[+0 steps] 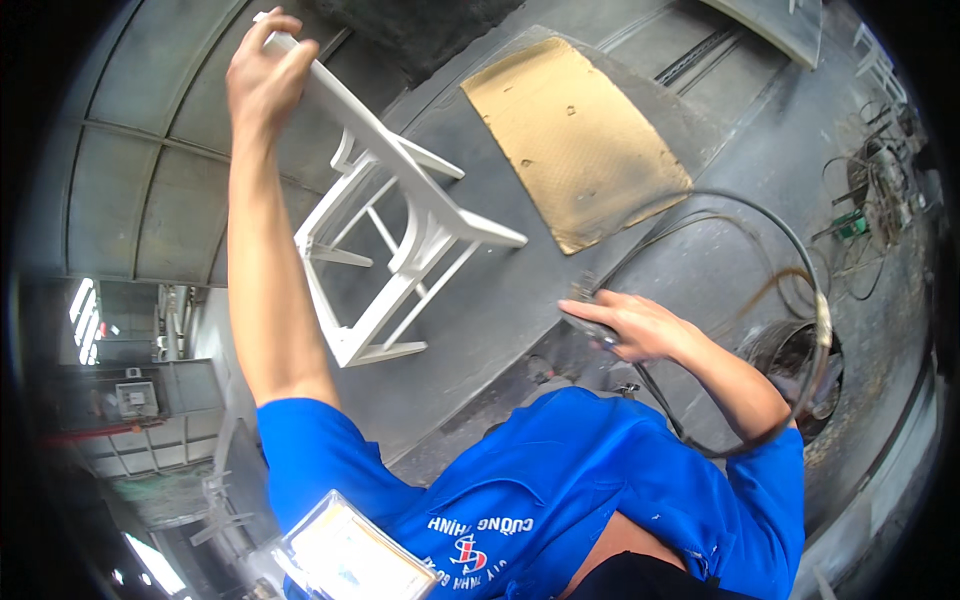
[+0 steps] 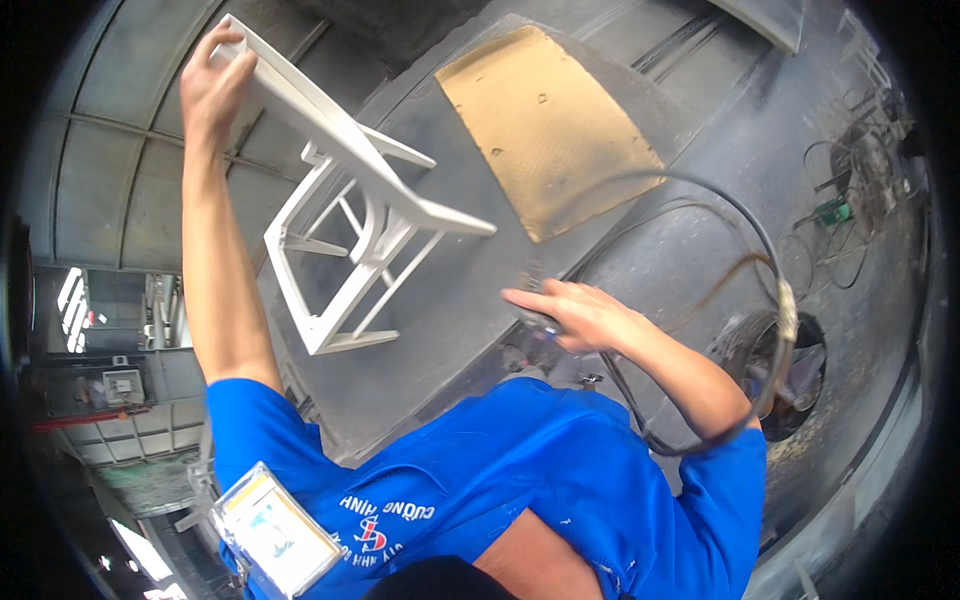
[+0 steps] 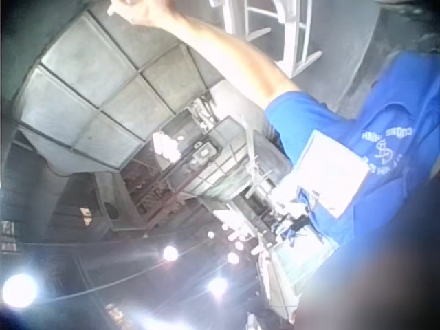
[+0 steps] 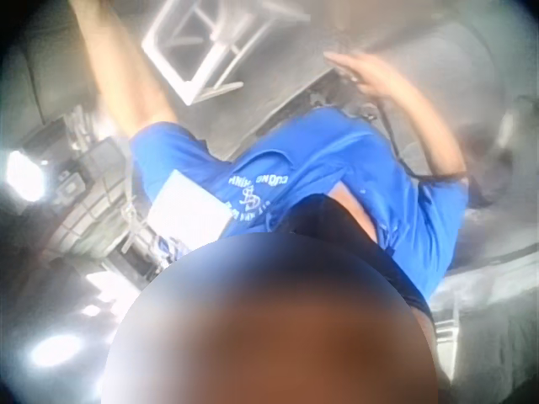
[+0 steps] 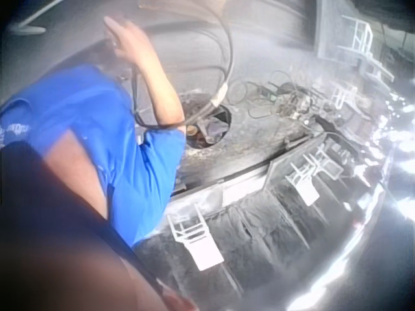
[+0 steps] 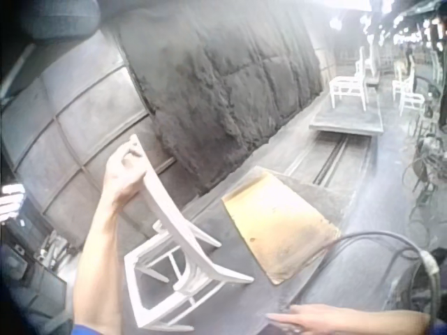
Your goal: The person spray paints white chairs using a spray gun. They rotate and reposition each chair to cover all sides, then place the finished chair aside and pick up the next one.
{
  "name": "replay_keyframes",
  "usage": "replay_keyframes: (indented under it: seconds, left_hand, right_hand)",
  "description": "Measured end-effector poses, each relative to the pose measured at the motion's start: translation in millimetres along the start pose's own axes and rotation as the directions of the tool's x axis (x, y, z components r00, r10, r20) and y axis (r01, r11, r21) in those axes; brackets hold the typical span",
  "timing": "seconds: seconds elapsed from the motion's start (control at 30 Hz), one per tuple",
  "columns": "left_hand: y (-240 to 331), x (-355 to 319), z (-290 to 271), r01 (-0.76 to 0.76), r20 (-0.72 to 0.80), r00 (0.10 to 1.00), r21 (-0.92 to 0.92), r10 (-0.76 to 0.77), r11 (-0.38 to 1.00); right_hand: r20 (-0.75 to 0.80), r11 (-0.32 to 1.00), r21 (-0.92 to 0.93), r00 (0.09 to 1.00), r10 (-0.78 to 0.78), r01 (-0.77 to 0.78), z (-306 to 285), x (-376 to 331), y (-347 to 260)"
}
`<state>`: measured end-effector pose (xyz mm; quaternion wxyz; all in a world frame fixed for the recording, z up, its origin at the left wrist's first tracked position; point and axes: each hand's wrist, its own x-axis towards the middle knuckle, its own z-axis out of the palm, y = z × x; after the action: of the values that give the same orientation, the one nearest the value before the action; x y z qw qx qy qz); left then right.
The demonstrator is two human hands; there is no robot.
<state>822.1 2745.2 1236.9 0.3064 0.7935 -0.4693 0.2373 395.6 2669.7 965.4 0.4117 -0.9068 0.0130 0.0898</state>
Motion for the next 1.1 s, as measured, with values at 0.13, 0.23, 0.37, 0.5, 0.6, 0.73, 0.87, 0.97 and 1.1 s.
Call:
replay_keyframes:
  seconds: [0.13, 0.23, 0.37, 0.5, 0.6, 0.73, 0.87, 0.97, 1.1]
  left_hand:
    - [11, -79, -34, -0.216, -0.148, 0.972, -0.253, 0.183, 0.943]
    - [26, -170, -30, -0.132, -0.370, 0.922, -0.569, -0.109, 0.812]
    - [44, -303, 20, 0.532, -0.702, 0.555, -0.112, -0.446, 0.839]
    - [27, -415, 57, 0.756, -0.682, 0.435, -0.078, -0.588, 0.650]
    - [-3, -444, 65, 0.679, -0.747, 0.386, -0.167, -0.541, 0.715]
    - [-4, -421, 63, 0.714, -0.781, 0.326, -0.166, -0.533, 0.680]
    - [13, -362, 23, 0.736, -0.805, 0.324, -0.116, -0.498, 0.667]
    - [25, -321, -39, 0.812, -0.730, 0.134, -0.307, -0.670, 0.497]
    - [29, -263, -118, 0.835, -0.642, 0.146, -0.328, -0.752, 0.442]
  right_hand:
    - [0.057, 0.970, -0.005, 0.969, 0.242, -0.242, -25, -107, 44]
    - [0.071, 0.899, 0.043, 0.899, 0.433, -0.436, -34, -158, 70]
    - [0.155, 0.811, 0.004, 0.801, 0.578, -0.586, -35, -173, 95]
    - [0.263, 0.773, -0.121, 0.731, 0.630, -0.623, -52, -143, 107]
    - [0.282, 0.819, -0.158, 0.770, 0.572, -0.551, -90, -84, 114]
    - [0.139, 0.950, -0.032, 0.940, 0.312, -0.311, -135, -9, 107]
    - [0.030, 0.922, 0.311, 0.972, 0.235, -0.232, -120, 89, 121]
    - [0.034, 0.872, 0.446, 0.977, 0.210, -0.203, -89, 153, 148]
    - [0.086, 0.928, 0.354, 0.993, 0.087, -0.112, -48, 228, 171]
